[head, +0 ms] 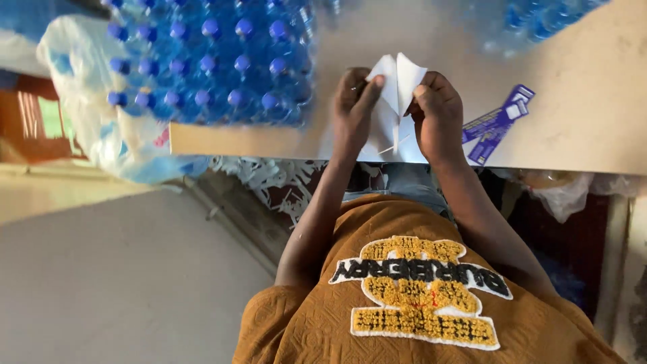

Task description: Manually applying plastic labels to water bottles at a production station.

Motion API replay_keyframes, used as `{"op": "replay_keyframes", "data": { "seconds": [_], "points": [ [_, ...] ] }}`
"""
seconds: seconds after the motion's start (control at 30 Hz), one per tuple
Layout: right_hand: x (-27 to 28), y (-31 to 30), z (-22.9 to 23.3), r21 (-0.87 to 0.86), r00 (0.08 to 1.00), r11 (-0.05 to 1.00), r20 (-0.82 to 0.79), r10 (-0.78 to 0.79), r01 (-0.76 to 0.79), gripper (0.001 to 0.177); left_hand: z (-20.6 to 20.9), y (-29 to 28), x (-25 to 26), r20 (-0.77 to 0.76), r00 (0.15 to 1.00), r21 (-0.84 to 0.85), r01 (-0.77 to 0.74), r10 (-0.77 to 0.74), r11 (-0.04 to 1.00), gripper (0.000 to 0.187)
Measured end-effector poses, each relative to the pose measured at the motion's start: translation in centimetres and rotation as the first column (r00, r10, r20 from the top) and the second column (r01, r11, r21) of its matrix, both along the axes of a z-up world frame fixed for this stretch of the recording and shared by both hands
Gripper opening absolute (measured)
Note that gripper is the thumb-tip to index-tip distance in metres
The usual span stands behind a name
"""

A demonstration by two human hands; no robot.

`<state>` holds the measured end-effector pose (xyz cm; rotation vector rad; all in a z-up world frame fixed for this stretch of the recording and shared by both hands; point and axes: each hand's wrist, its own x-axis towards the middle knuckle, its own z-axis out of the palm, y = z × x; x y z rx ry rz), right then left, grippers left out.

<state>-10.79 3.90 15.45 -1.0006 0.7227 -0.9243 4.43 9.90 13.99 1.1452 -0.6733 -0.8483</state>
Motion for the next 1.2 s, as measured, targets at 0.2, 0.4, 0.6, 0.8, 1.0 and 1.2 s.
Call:
{"op": "replay_keyframes", "data": {
  "seconds": [0.2, 0.4, 0.6, 0.8, 1.0, 1.2],
  "points": [
    [0.9, 0.8, 2.9, 0.189, 0.993, 0.978, 0.069, -0.100, 0.085, 0.010, -14.1, 14.8, 7.2, 0.747, 0.662, 0.378, -0.348, -0.060, 0.858, 0.015],
    [0.4, 1.9, 0.6, -0.014, 0.984, 0.999, -0.173, 0.049, -0.052, 0.012, -9.6, 18.4, 7.1, 0.670, 0.604, 0.729, -0.429, -0.431, 0.534, 0.030],
    [1.6, 4.5, 1.1, -0.259, 0.893, 0.872, -0.300, 0.335, -0.415, 0.012, 2.1, 12.5, 3.4, 0.084, 0.996, 0.011, -0.002, 0.001, 1.000, 0.030],
    [3.3, 6.7, 4.3, -0.353, 0.933, 0.877, -0.269, 0.238, -0.325, 0.050, 4.9, 11.6, 2.5, 0.154, 0.988, -0.011, 0.011, -0.009, 1.000, 0.015],
    [5.5, 7.0, -2.4, -0.417, 0.981, 0.891, -0.149, 0.126, -0.178, 0.023, 5.7, 15.4, 7.3, 0.016, 0.912, 0.063, -0.410, 0.410, 0.910, 0.012],
    [5.2, 9.0, -15.9, -0.489, 0.888, 0.784, -0.429, 0.165, -0.382, 0.009, 9.1, 26.0, 16.6, -0.154, 0.731, -0.468, -0.646, 0.665, 0.603, 0.008]
  ]
}}
